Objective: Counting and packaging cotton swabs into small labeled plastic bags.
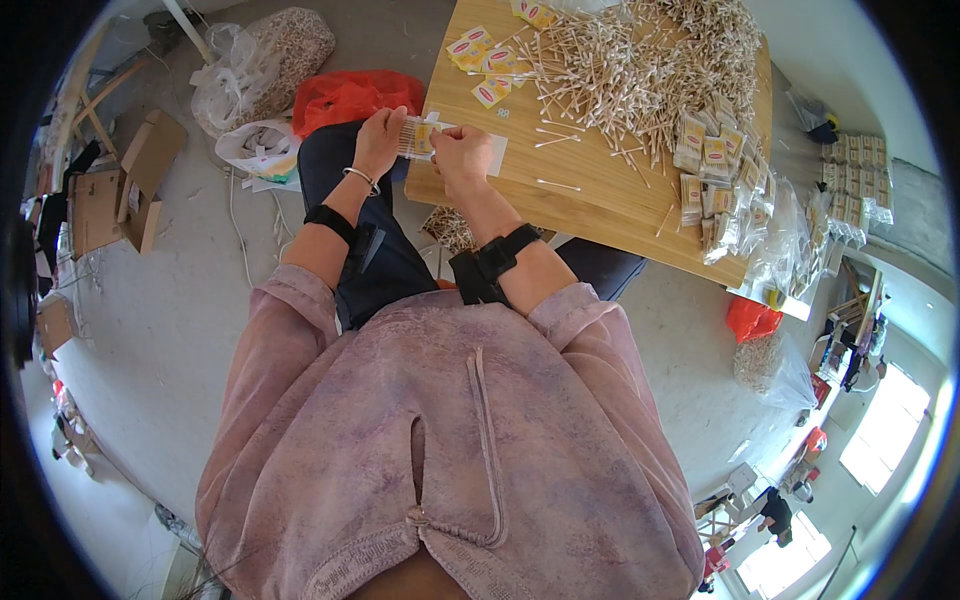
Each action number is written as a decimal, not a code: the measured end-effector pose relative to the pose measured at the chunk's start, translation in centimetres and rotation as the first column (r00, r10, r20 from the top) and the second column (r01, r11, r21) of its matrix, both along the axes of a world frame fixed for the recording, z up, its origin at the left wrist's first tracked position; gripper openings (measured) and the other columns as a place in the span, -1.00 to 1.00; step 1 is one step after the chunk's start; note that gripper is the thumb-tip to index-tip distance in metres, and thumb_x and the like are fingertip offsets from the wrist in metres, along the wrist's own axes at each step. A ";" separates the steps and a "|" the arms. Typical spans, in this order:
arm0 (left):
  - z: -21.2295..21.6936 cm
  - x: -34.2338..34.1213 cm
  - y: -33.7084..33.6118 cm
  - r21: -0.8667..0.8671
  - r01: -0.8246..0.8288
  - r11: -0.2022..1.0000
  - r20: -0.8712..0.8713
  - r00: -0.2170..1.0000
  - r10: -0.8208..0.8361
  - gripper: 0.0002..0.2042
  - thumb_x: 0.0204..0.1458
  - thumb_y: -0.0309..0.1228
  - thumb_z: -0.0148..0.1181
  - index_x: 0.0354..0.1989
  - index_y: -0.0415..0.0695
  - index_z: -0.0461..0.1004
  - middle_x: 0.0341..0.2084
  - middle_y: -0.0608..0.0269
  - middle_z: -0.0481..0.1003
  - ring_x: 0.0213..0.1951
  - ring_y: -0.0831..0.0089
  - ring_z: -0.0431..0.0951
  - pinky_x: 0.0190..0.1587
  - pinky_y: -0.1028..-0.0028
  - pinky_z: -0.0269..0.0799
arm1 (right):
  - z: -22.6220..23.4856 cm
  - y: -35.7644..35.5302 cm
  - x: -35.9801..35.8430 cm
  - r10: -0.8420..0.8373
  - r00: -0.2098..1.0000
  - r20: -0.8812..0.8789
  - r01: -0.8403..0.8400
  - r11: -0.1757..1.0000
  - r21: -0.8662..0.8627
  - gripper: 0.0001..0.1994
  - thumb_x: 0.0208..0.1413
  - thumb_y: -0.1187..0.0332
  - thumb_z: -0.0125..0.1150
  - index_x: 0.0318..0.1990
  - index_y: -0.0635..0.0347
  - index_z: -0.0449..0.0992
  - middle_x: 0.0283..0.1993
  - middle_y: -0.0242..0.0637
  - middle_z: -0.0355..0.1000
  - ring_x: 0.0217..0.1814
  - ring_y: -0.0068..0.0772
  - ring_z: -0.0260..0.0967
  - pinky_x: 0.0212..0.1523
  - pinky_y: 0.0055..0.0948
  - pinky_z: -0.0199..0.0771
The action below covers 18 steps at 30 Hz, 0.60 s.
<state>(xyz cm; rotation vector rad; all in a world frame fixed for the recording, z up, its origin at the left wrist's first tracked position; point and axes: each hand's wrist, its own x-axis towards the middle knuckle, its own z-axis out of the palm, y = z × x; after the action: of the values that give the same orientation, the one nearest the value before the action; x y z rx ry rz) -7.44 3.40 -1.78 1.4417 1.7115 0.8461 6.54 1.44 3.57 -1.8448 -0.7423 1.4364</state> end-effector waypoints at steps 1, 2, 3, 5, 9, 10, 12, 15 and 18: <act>0.1 0.1 0.0 0.000 0.001 1.000 0.001 1.000 -0.001 -0.61 0.15 -0.12 -0.04 -0.45 -0.26 0.42 -0.53 -0.08 0.47 -0.40 -0.03 0.49 -0.36 0.24 0.36 | 0.1 0.0 0.0 -0.024 1.000 -0.015 0.024 1.000 0.004 -0.83 -0.04 0.40 0.30 -0.41 0.32 0.45 -0.57 -0.33 0.38 -0.62 -0.57 0.30 -0.68 -0.58 0.26; 0.3 0.1 0.0 -0.012 -0.005 1.000 0.006 1.000 0.005 -0.61 0.14 -0.12 -0.05 -0.45 -0.26 0.41 -0.52 -0.09 0.47 -0.40 -0.03 0.49 -0.36 0.23 0.36 | 0.2 0.0 -0.1 -0.025 1.000 -0.013 0.025 1.000 0.004 -0.83 -0.04 0.40 0.30 -0.41 0.32 0.45 -0.57 -0.33 0.38 -0.62 -0.57 0.30 -0.68 -0.58 0.26; 0.3 0.1 0.0 -0.024 -0.012 1.000 0.008 1.000 0.013 -0.61 0.14 -0.13 -0.05 -0.46 -0.26 0.41 -0.52 -0.09 0.47 -0.39 -0.03 0.49 -0.36 0.23 0.36 | 0.3 0.0 -0.2 -0.040 0.999 -0.026 0.040 0.999 -0.004 -0.83 -0.04 0.41 0.30 -0.42 0.32 0.46 -0.57 -0.34 0.38 -0.62 -0.58 0.30 -0.67 -0.57 0.27; 0.0 0.1 0.0 -0.002 -0.010 1.000 -0.007 1.000 0.010 -0.61 0.14 -0.13 -0.05 -0.45 -0.26 0.41 -0.52 -0.09 0.47 -0.39 -0.04 0.49 -0.36 0.22 0.36 | 0.4 0.0 -0.2 -0.052 0.998 -0.040 0.052 0.999 -0.013 -0.84 -0.04 0.41 0.29 -0.43 0.33 0.46 -0.58 -0.34 0.38 -0.63 -0.58 0.30 -0.67 -0.57 0.27; 0.2 0.0 -0.1 0.001 -0.014 1.000 -0.007 1.000 0.014 -0.62 0.14 -0.12 -0.05 -0.46 -0.25 0.40 -0.52 -0.09 0.47 -0.38 -0.05 0.49 -0.36 0.21 0.36 | 0.7 0.3 0.0 -0.046 0.998 -0.045 0.043 0.997 -0.069 -0.85 -0.04 0.43 0.28 -0.47 0.32 0.46 -0.61 -0.34 0.37 -0.64 -0.57 0.29 -0.67 -0.56 0.28; 0.2 0.0 0.0 0.002 -0.012 1.000 -0.007 1.000 0.012 -0.62 0.14 -0.12 -0.05 -0.46 -0.25 0.40 -0.52 -0.09 0.47 -0.38 -0.05 0.49 -0.36 0.21 0.36 | 0.8 0.4 0.0 -0.030 0.999 -0.041 0.028 0.998 -0.050 -0.86 -0.04 0.43 0.28 -0.50 0.32 0.47 -0.62 -0.34 0.36 -0.65 -0.56 0.29 -0.67 -0.55 0.28; 0.1 0.0 0.1 0.011 -0.003 1.000 -0.012 1.000 0.003 -0.62 0.14 -0.12 -0.05 -0.46 -0.24 0.40 -0.52 -0.09 0.47 -0.38 -0.05 0.49 -0.35 0.21 0.36 | 0.6 0.7 0.0 -0.006 1.000 -0.003 0.006 0.999 -0.042 -0.85 -0.06 0.43 0.29 -0.51 0.31 0.47 -0.62 -0.34 0.38 -0.64 -0.56 0.31 -0.66 -0.55 0.30; 0.0 0.1 0.0 0.004 0.001 1.000 0.000 1.000 -0.001 -0.62 0.14 -0.12 -0.04 -0.46 -0.25 0.40 -0.52 -0.09 0.47 -0.37 -0.04 0.49 -0.35 0.21 0.36 | -0.5 1.1 0.5 0.109 0.975 0.196 -0.110 0.994 -0.006 -0.85 -0.11 0.40 0.32 -0.52 0.29 0.50 -0.61 -0.33 0.41 -0.62 -0.56 0.34 -0.63 -0.54 0.34; 0.2 0.1 0.1 -0.010 0.014 1.000 -0.005 1.000 -0.014 -0.62 0.14 -0.12 -0.04 -0.45 -0.25 0.41 -0.51 -0.08 0.48 -0.36 -0.03 0.50 -0.34 0.22 0.37 | -1.2 1.7 1.6 0.232 0.901 0.366 -0.243 0.970 -0.017 -0.85 -0.15 0.36 0.34 -0.50 0.26 0.53 -0.57 -0.33 0.45 -0.59 -0.58 0.38 -0.60 -0.54 0.38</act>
<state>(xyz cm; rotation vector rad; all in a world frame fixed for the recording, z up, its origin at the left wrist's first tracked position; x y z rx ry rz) -7.33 3.49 -1.62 1.4496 1.7050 0.8260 8.10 3.09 2.35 -2.0834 -1.2021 1.2252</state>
